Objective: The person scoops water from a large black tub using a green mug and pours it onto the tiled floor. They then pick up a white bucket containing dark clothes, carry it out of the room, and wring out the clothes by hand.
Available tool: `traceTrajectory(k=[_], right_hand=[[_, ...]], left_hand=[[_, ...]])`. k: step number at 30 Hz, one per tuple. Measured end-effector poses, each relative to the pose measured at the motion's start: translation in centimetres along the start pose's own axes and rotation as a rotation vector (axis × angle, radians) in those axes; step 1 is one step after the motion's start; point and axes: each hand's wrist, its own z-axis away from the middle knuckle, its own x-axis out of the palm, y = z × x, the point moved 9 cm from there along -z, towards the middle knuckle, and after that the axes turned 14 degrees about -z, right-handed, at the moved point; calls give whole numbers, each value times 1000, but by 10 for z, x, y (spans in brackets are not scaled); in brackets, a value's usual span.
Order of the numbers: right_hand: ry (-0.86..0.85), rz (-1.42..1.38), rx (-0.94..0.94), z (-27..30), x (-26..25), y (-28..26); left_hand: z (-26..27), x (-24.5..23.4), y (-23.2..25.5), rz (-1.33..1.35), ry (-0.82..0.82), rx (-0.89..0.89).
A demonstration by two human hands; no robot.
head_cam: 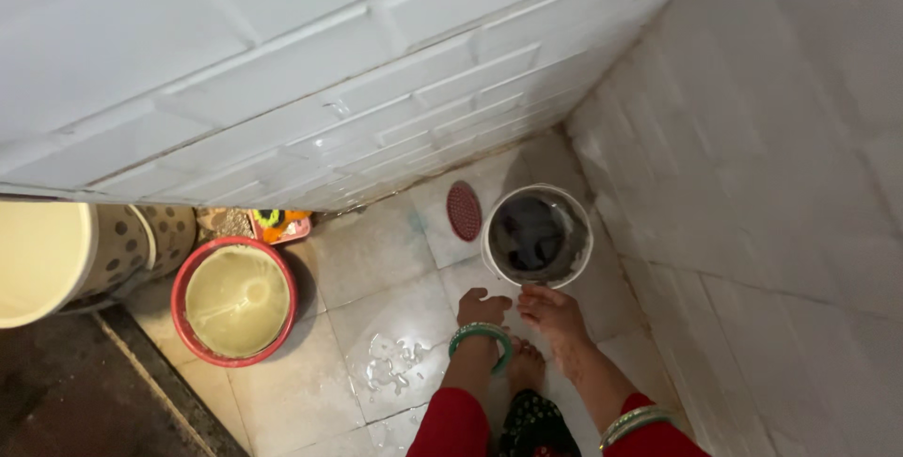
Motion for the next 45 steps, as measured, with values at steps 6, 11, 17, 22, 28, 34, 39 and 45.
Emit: traceTrajectory(k=[6, 11, 17, 22, 28, 34, 39, 45], right_hand=[[-74, -122, -24, -92, -12, 27], [-9, 12, -49, -101, 6, 16], [66, 30, -52, -104, 7, -2], [90, 118, -109, -127, 6, -8], [-29, -98, -65, -161, 6, 23], [25, -120, 18, -159, 14, 25], [53, -109, 28, -158, 10, 20], [65, -130, 34, -156, -5, 16]], left_hand=[[-55, 13, 3, -83, 17, 23], [-91, 14, 14, -125, 36, 59], [-126, 20, 6, -39, 27, 17], [-127, 8, 19, -5, -8, -21], [-211, 48, -21, 65, -100, -48], [-237, 60, 4, -867, -11, 593], [-195, 51, 0, 296, -212, -257], [-215, 43, 4, 315, -15, -81]])
